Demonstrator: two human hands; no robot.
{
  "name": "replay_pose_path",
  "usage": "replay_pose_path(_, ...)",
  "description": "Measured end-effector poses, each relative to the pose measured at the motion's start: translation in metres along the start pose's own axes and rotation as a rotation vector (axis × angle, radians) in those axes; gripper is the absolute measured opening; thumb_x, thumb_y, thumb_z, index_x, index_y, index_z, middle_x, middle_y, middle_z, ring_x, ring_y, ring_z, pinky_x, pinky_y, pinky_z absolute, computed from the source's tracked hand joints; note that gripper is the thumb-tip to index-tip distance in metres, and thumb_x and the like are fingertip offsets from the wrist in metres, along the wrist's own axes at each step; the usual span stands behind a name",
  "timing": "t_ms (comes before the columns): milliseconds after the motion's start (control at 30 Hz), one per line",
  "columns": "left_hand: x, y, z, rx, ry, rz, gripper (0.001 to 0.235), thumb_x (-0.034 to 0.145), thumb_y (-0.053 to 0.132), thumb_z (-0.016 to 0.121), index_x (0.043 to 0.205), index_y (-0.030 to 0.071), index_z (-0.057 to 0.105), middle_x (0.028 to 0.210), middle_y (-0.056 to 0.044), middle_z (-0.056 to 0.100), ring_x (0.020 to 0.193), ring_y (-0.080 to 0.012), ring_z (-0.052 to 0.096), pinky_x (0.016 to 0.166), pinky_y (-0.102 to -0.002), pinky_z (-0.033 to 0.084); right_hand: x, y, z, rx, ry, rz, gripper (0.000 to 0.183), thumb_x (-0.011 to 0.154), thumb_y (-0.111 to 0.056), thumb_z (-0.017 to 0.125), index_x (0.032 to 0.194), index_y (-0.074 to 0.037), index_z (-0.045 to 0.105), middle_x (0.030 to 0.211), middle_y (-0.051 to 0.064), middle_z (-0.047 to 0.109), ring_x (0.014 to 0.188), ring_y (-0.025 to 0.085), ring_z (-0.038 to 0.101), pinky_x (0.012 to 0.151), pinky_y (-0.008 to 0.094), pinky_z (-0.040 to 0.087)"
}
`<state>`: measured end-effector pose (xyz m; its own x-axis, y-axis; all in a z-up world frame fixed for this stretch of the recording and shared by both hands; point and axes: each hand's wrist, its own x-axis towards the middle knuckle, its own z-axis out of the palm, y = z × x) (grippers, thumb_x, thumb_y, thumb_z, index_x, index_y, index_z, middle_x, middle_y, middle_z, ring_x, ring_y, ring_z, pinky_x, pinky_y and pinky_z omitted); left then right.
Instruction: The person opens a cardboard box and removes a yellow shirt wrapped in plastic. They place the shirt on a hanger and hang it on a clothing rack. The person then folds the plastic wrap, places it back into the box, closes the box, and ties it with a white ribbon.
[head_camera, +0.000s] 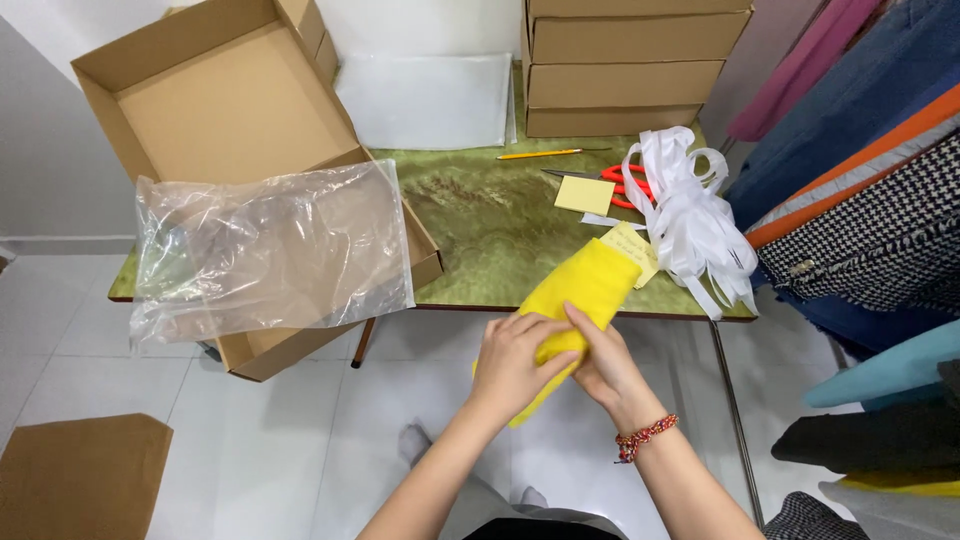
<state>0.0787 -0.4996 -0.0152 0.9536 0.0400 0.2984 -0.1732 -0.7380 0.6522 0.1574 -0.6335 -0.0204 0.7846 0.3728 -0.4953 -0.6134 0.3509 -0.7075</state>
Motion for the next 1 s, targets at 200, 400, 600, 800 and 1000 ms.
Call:
replay_pose_path(200, 0.004, -0.036, -0.026, -0.420, 0.143, -0.448, 0.044, 0.109, 0.043, 0.058, 0.138, 0.012, 0.069, 0.129, -0.020, 0.068, 0.122, -0.0389, 0.065, 0.102, -0.049, 0.052, -0.004, 0.001, -0.019, 0.078, -0.019, 0.036, 0.067, 0.104, -0.053, 0.058, 0.149, -0.005, 0.046, 0.137, 0.017, 0.060, 0.128, 0.034, 0.063, 0.101, 0.056, 0.054)
replay_pose_path(400, 0.003, -0.037, -0.020, -0.750, -0.183, -0.448, 0.037, 0.108, 0.029, 0.063, 0.138, 0.010, 0.073, 0.122, -0.018, 0.075, 0.104, -0.0257, 0.072, 0.085, -0.040, 0.062, -0.012, -0.005, -0.007, 0.062, -0.152, 0.069, 0.081, 0.094, -0.082, 0.044, 0.140, -0.017, 0.058, 0.125, 0.010, 0.067, 0.115, 0.029, 0.069, 0.092, 0.045, 0.060)
replay_pose_path(600, 0.010, -0.032, -0.008, -0.746, -0.158, -0.362, 0.089, 0.087, 0.035, 0.088, 0.155, 0.005, 0.039, 0.144, -0.024, 0.052, 0.120, -0.0336, 0.055, 0.100, -0.047, 0.054, -0.035, -0.009, 0.010, -0.016, -0.194, 0.141, 0.083, 0.098, -0.074, 0.042, 0.155, -0.014, 0.041, 0.146, 0.018, 0.051, 0.135, 0.040, 0.051, 0.104, 0.057, 0.048)
replay_pose_path(800, 0.021, -0.018, -0.023, -0.592, -0.185, -0.642, 0.107, 0.075, 0.052, 0.094, 0.154, 0.017, 0.031, 0.146, -0.022, 0.057, 0.136, -0.0386, 0.060, 0.111, -0.049, 0.052, -0.055, -0.016, 0.033, -0.093, -0.230, 0.209, 0.089, 0.102, -0.067, 0.039, 0.170, -0.012, 0.024, 0.166, 0.027, 0.035, 0.155, 0.051, 0.034, 0.116, 0.070, 0.036)
replay_pose_path(1000, 0.021, -0.019, -0.031, -0.919, -0.060, -0.809, 0.057, 0.112, 0.049, 0.050, 0.154, 0.010, 0.047, 0.144, -0.021, 0.062, 0.120, -0.0345, 0.072, 0.092, -0.045, 0.064, -0.006, 0.006, -0.009, -0.176, -0.059, 0.094, 0.083, 0.101, -0.032, 0.069, 0.165, -0.005, 0.023, 0.142, 0.027, 0.056, 0.126, 0.044, 0.065, 0.098, 0.062, 0.055)
